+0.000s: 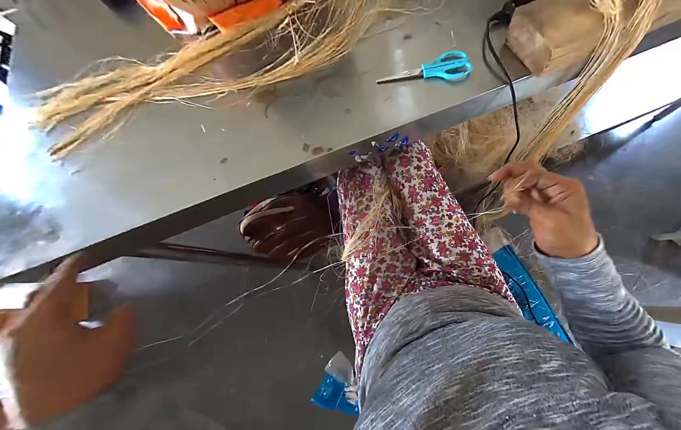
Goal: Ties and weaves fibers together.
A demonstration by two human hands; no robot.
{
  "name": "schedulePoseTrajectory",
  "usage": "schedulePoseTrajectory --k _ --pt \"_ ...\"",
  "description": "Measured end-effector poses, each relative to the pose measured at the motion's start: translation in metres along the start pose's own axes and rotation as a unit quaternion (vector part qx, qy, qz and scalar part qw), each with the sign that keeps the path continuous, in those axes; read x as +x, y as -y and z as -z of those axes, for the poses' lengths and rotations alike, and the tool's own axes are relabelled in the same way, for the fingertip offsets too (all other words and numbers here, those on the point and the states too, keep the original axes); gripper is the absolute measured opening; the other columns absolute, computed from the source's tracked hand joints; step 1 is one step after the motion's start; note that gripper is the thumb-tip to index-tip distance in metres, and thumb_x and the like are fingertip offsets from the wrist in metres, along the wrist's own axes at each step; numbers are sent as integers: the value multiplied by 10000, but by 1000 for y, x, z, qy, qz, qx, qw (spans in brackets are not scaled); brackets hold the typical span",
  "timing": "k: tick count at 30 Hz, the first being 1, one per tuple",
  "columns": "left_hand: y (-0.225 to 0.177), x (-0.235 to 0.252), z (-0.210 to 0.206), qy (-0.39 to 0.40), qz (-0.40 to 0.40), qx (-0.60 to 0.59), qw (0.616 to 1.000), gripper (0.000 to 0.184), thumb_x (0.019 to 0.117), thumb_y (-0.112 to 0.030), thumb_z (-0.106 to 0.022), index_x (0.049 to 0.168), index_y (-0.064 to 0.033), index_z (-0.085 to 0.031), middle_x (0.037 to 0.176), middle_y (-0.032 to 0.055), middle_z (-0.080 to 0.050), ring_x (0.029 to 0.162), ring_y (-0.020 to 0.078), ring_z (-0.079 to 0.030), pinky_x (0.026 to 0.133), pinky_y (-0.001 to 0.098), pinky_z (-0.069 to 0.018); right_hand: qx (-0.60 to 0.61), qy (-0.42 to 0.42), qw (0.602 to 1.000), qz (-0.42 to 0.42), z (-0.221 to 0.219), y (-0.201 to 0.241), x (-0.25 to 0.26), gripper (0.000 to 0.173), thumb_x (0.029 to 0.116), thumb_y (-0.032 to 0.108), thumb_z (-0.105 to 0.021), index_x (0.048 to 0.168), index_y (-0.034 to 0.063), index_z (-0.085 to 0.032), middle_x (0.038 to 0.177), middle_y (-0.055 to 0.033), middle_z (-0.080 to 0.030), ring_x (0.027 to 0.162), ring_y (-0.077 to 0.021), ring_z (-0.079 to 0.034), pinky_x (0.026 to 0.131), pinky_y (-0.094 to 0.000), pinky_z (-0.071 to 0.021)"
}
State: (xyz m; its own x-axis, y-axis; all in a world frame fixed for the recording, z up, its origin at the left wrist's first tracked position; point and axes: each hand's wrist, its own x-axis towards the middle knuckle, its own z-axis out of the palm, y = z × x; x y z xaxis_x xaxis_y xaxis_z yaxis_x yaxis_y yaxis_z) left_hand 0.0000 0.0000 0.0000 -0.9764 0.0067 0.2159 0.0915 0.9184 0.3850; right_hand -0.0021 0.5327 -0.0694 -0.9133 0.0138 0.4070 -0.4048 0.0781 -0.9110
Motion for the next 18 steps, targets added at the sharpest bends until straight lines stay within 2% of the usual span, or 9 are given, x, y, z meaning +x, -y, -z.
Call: schedulePoseTrajectory --k 2,4,6,9,11,12,13,15,18 --pt "-75 1 -30 -2 -146 -127 981 491 991 -227 -617 1411 22 -567 1476 196 -553 1431 269 -475 1178 427 -398 32 16 999 16 -27 5 1 41 936 170 -726 917 134 -719 1251 28 -661 968 -28 -657 807 -210 -584" --pt "-155 6 -64 -3 -224 -260 939 309 1005 -178 -602 1185 51 -705 1315 136 -684 1311 159 -598 1096 333 -500 72 15 997 16 -46 7 3 90 930 231 -741 892 150 -749 1319 1 -663 1145 -97 -648 963 -297 -567" --pt "-211 15 -100 21 -236 -386 892 258 1005 -84 -529 1003 75 -733 1156 144 -740 1145 139 -691 986 322 -565 112 11 994 12 -60 8 6 95 936 214 -735 923 128 -772 1370 -39 -651 1241 -150 -625 1048 -352 -543" --pt "-242 27 -152 111 -199 -516 826 354 1075 -127 -419 1159 68 -702 1094 116 -750 966 106 -721 870 311 -593 113 3 993 23 -72 9 12 84 957 162 -701 917 99 -740 1369 -44 -636 1103 -100 -667 904 -285 -585" --pt "-252 33 -169 185 -135 -620 750 344 1089 -150 -392 1179 28 -672 985 38 -730 821 57 -700 770 268 -612 124 -14 992 24 -76 9 20 79 958 88 -669 905 83 -727 1353 -50 -636 1030 -88 -683 830 -263 -605" --pt "-254 36 -171 211 -98 -655 719 335 1093 -163 -384 1152 -5 -673 902 7 -724 705 36 -678 660 228 -603 127 -23 991 24 -77 9 25 86 958 71 -660 906 78 -728 1349 -49 -638 1035 -92 -682 832 -266 -604" --pt "-255 40 -171 226 -63 -673 701 332 1092 -174 -385 1129 -31 -682 826 -18 -698 592 1 -589 541 168 -514 128 -33 991 26 -78 9 30 89 958 65 -660 907 77 -732 1343 -47 -645 1051 -98 -683 848 -271 -604" --pt "-254 54 -164 225 -27 -685 693 296 1079 -153 -428 1062 -51 -705 772 -33 -683 505 -43 -457 460 118 -379 126 -49 990 34 -80 7 41 76 955 73 -671 910 80 -732 1330 -45 -660 1083 -105 -684 885 -281 -598" --pt "-248 78 -155 179 -67 -652 734 145 996 -49 -568 995 -54 -713 771 -47 -690 541 -49 -511 486 117 -413 112 -65 990 46 -86 4 60 72 942 79 -684 888 91 -730 1292 -42 -685 1178 -119 -651 963 -289 -564"
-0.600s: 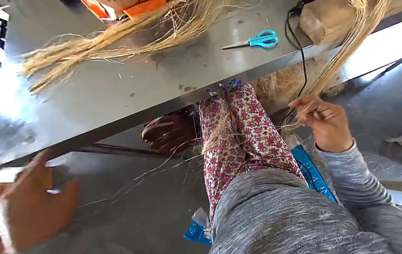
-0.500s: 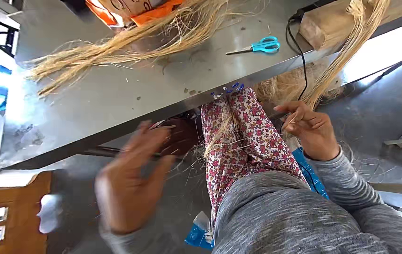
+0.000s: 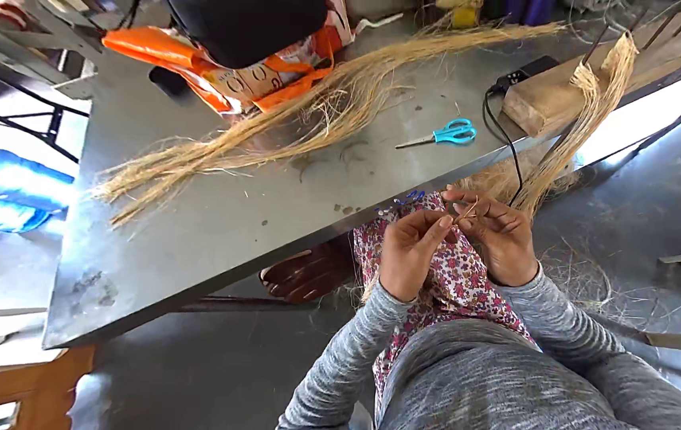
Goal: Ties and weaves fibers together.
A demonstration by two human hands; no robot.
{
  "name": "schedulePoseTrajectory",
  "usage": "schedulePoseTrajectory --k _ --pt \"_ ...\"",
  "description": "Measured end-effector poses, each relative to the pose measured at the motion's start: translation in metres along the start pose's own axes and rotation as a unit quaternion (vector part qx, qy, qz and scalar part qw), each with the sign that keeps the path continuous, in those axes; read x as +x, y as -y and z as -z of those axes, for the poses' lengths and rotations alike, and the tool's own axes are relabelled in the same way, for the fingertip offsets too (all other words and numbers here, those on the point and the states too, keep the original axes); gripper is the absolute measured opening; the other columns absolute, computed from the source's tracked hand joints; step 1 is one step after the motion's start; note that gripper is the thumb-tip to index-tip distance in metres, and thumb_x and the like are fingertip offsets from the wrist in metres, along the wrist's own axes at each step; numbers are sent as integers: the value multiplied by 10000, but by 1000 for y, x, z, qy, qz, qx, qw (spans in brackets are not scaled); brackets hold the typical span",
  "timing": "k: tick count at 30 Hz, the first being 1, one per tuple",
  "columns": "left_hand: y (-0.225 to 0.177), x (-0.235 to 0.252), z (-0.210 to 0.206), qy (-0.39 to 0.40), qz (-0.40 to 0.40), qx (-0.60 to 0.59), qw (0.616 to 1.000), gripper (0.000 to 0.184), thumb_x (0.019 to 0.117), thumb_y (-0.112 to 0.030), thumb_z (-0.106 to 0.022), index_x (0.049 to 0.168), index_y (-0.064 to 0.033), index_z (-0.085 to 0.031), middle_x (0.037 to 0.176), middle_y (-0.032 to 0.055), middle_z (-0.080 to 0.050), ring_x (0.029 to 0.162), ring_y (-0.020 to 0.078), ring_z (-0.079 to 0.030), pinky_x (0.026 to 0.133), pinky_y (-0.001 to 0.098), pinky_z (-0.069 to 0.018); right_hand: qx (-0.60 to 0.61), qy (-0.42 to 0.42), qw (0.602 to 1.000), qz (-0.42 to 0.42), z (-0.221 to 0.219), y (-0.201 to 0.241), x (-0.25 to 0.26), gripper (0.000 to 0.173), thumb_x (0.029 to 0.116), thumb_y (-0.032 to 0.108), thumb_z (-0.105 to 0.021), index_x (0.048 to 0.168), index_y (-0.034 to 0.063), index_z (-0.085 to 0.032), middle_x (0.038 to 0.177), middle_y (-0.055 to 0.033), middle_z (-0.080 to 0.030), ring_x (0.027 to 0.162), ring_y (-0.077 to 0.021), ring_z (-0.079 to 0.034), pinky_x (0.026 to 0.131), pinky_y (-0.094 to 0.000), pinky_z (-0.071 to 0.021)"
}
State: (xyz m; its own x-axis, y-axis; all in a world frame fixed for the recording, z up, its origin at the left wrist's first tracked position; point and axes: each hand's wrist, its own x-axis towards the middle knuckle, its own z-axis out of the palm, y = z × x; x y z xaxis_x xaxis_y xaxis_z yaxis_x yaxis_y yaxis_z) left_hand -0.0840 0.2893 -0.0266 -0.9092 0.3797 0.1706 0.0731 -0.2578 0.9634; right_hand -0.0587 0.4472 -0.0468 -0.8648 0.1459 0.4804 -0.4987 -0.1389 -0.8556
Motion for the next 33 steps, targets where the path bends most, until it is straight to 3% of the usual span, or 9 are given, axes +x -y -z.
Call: schedulePoseTrajectory --k 3,7,14,20,28,33 --pt "-9 17 12 -5 -35 85 996 86 914 33 -684 977 -10 -724 786 -8 -710 608 -5 -601 553 152 -506 -3 -6 1000 10 -5 -7 17 70 937 58 -681 898 80 -735 1294 -60 -688 1215 -147 -640 998 -310 -554" --pt "-13 37 27 18 -38 161 986 65 897 28 -714 944 -2 -747 787 14 -726 648 19 -655 612 186 -563 -10 -15 1000 18 -7 -18 35 62 940 82 -687 911 96 -740 1269 -50 -703 1204 -151 -651 987 -311 -561" --pt "-21 63 46 28 -67 223 972 38 901 16 -712 897 -13 -736 743 -2 -708 619 -2 -633 589 160 -542 -20 -22 999 11 -8 -32 60 68 942 90 -699 897 104 -747 1208 -45 -728 1202 -156 -656 1005 -318 -554" --pt "-11 66 48 2 -66 192 979 45 889 24 -699 896 -8 -730 742 -10 -709 645 1 -656 620 166 -566 4 6 1000 18 -5 -41 72 70 930 88 -712 916 134 -763 1125 -16 -747 1180 -163 -667 1008 -332 -555" --pt "8 62 43 -13 -44 142 989 67 897 33 -675 874 -18 -712 722 -33 -694 614 -20 -621 583 144 -526 5 24 1000 13 3 -46 72 66 937 96 -703 910 131 -752 1019 14 -744 1091 -143 -690 999 -341 -558" --pt "7 60 42 -13 -25 151 988 72 896 42 -678 875 -17 -714 712 -33 -697 615 -22 -627 587 139 -528 0 -13 1000 2 22 -39 78 91 967 138 -666 944 166 -750 998 42 -739 1016 -122 -702 950 -339 -577"
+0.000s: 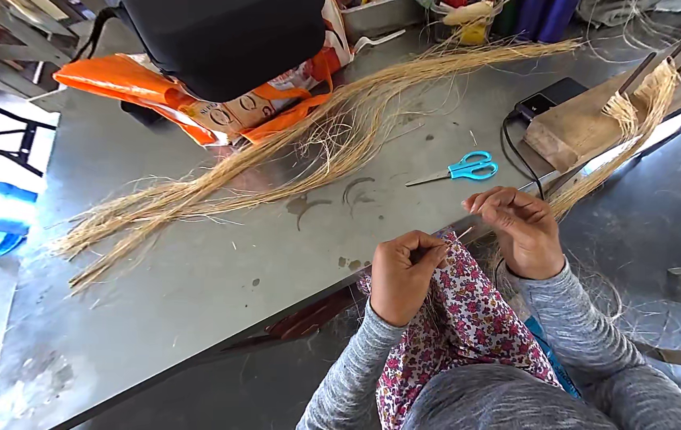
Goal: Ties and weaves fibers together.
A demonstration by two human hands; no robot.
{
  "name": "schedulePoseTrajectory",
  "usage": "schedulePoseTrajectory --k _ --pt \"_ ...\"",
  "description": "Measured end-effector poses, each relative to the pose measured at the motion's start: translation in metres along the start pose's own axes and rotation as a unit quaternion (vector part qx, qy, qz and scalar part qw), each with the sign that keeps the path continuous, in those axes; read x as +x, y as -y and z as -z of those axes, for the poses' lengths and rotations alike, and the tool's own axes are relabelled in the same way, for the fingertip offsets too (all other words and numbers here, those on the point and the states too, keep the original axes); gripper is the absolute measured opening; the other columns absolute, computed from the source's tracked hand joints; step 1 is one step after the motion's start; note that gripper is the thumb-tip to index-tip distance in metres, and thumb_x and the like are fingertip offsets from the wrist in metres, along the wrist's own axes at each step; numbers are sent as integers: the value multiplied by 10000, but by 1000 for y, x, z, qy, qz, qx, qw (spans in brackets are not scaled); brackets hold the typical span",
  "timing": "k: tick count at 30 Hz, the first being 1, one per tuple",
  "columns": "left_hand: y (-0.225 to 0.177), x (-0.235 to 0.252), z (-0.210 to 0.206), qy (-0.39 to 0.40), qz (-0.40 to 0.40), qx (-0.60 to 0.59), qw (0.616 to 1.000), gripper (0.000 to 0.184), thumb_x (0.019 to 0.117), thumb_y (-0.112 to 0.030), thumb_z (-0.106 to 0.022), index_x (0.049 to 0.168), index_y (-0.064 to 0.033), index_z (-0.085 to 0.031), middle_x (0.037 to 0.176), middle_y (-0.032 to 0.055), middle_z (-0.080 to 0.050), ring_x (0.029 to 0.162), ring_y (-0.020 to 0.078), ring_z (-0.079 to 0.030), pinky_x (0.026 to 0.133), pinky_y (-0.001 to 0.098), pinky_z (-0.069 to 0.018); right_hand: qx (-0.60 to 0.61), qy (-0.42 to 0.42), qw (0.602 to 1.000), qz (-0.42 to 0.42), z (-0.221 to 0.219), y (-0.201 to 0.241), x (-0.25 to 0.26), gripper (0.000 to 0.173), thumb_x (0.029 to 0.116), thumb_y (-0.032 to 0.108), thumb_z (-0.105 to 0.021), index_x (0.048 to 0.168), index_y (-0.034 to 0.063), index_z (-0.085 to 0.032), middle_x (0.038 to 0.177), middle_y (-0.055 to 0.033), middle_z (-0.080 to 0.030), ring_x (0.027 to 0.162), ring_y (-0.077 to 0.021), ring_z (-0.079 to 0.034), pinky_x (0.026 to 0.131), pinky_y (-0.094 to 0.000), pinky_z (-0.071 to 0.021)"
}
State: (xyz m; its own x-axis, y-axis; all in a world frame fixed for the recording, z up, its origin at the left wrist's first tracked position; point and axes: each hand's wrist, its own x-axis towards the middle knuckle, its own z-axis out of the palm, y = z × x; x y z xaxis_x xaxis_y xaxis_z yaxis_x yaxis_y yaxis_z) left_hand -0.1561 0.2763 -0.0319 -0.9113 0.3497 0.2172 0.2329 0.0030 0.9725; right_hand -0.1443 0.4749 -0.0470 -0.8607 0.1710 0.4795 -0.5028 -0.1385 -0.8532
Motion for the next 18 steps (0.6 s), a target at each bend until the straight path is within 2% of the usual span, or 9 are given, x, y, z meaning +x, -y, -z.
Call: schedulePoseTrajectory --k 3,6,7,8,10,11,14,16,18 --pt "-3 -1 2 2 15 2 1000 72 895 50 -689 875 -14 -716 703 -25 -694 589 -22 -611 562 138 -514 -78 -42 995 43 14 13 5 129 966 76 -639 1003 154 -735 1011 63 -729 897 -79 -702 817 -285 -608" --pt "-7 0 3 -3 30 26 999 62 890 44 -713 873 -15 -722 687 -23 -694 558 -31 -590 527 128 -488 -178 5 976 126 18 40 2 107 988 84 -638 1042 107 -727 1023 58 -718 732 -3 -646 616 -186 -566" --pt "-8 0 3 -3 35 38 999 55 888 36 -723 873 -17 -723 682 -22 -693 561 -28 -599 531 130 -498 -211 41 964 154 15 48 -1 93 990 95 -650 1036 79 -729 1033 31 -720 734 2 -650 611 -173 -573" --pt "-10 0 3 -1 39 48 998 51 885 30 -731 872 -18 -722 681 -21 -692 568 -24 -610 542 136 -513 -241 79 950 182 10 54 -6 90 987 94 -662 1023 44 -728 1045 -15 -728 786 -15 -678 659 -181 -599" --pt "-12 -1 1 6 43 62 997 53 884 27 -729 864 -20 -715 685 -19 -692 583 -14 -626 565 150 -533 -314 146 907 239 -2 52 -12 125 986 66 -660 1017 -30 -735 1076 -129 -742 965 -111 -725 830 -231 -612" --pt "-13 -2 1 11 42 64 997 56 883 30 -727 863 -21 -713 688 -17 -693 589 -8 -635 576 160 -546 -358 168 879 265 -5 46 -13 143 986 57 -655 1030 -41 -750 1084 -165 -749 984 -157 -734 844 -249 -601" --pt "-14 -4 -2 25 26 56 998 53 877 31 -718 864 -21 -716 686 -23 -681 582 -8 -621 565 158 -538 -447 201 815 310 -3 28 -14 183 973 41 -615 1053 -15 -769 1034 -166 -759 843 -226 -719 703 -303 -572" --pt "-14 -6 -2 37 27 41 998 59 877 40 -713 868 -18 -722 690 -18 -683 574 -6 -609 549 153 -519 -442 203 815 316 0 23 -14 175 962 33 -609 1011 -13 -770 901 -141 -742 746 -226 -666 643 -313 -530" --pt "-12 -6 -2 48 31 27 998 61 880 44 -712 876 -16 -726 698 -12 -688 577 -2 -613 551 156 -524 -424 200 826 313 4 21 -16 168 950 28 -613 968 -10 -776 819 -123 -722 723 -212 -648 648 -303 -521"
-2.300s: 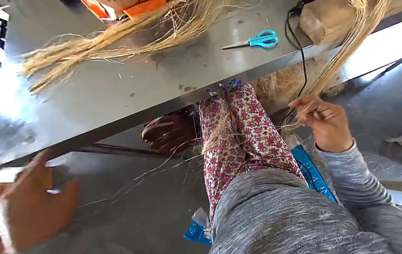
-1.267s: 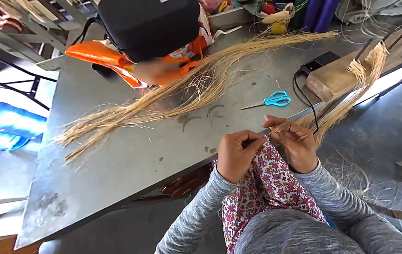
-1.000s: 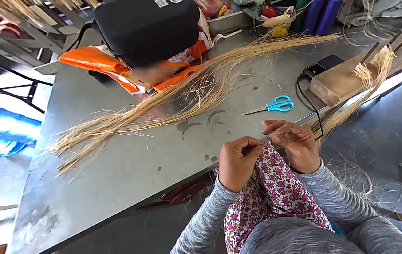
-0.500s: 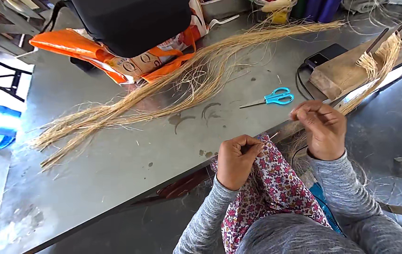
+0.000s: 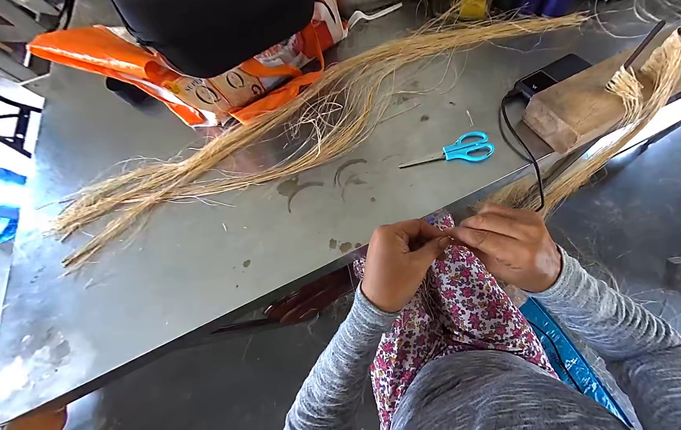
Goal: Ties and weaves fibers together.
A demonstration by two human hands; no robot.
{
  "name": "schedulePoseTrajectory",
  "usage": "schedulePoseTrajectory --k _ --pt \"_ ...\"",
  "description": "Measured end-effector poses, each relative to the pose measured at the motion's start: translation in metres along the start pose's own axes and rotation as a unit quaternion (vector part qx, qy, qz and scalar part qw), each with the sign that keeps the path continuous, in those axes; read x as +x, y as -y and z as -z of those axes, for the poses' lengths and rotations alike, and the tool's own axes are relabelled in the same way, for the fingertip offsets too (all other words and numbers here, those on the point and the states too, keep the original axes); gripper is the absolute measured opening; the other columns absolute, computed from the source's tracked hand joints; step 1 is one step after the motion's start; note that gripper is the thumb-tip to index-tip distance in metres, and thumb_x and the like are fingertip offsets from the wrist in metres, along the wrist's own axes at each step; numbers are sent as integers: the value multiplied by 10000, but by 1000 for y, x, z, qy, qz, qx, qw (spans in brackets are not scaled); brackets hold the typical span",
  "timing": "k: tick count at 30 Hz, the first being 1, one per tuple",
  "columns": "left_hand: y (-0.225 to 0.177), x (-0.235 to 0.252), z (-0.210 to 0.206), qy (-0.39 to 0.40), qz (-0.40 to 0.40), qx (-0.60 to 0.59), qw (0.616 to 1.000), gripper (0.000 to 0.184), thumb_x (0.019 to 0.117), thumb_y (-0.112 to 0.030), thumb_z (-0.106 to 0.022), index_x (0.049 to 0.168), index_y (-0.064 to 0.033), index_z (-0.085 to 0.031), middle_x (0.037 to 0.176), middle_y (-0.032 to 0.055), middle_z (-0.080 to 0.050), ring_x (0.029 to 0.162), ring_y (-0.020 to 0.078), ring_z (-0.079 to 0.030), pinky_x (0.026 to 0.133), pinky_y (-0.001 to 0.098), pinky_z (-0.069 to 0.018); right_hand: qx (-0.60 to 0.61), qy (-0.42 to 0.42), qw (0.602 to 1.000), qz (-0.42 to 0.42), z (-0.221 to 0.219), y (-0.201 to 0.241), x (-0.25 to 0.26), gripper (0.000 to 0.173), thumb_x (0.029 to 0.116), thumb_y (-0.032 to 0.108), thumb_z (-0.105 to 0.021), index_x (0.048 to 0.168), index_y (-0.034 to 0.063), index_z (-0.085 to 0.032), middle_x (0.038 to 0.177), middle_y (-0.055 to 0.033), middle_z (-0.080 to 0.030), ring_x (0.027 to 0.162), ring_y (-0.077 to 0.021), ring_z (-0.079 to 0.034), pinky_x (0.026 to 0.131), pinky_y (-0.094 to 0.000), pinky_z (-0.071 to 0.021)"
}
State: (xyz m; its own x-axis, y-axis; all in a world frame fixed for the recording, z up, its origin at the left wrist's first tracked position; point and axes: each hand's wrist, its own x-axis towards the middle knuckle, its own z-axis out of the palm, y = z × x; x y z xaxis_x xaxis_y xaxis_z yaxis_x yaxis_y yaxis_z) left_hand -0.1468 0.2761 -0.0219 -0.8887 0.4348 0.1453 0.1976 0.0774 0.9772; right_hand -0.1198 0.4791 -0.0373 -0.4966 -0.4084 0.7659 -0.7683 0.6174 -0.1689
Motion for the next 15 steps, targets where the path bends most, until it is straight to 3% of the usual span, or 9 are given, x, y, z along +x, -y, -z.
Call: schedulePoseTrajectory --k 6,11,13,15 --pt "5 -6 -2 29 23 -26 999 51 892 39 -711 894 -10 -726 700 0 -693 575 9 -613 537 157 -513 4 -6 1000 -25 5 2 -13 179 929 8 -602 938 -14 -780 790 -124 -717 749 -219 -669 682 -300 -542" --pt "17 -15 -10 34 63 -142 987 190 1028 -58 -532 964 -29 -708 710 -30 -688 450 -70 -419 421 101 -337 5 4 999 -48 6 6 -22 174 936 23 -602 896 -19 -766 732 -111 -675 709 -203 -637 654 -278 -521" --pt "22 -19 -13 24 48 -116 992 144 1008 -50 -563 959 -42 -699 718 -45 -682 485 -64 -465 448 108 -380 7 17 999 -50 5 7 -25 177 948 32 -599 888 -21 -756 721 -109 -657 690 -203 -624 630 -279 -513" --pt "24 -25 -17 5 19 -36 999 51 930 -3 -676 948 -21 -720 764 -19 -711 615 -5 -627 582 165 -539 8 33 998 -50 5 8 -29 183 959 38 -592 878 -20 -746 713 -108 -641 677 -207 -616 613 -285 -507"
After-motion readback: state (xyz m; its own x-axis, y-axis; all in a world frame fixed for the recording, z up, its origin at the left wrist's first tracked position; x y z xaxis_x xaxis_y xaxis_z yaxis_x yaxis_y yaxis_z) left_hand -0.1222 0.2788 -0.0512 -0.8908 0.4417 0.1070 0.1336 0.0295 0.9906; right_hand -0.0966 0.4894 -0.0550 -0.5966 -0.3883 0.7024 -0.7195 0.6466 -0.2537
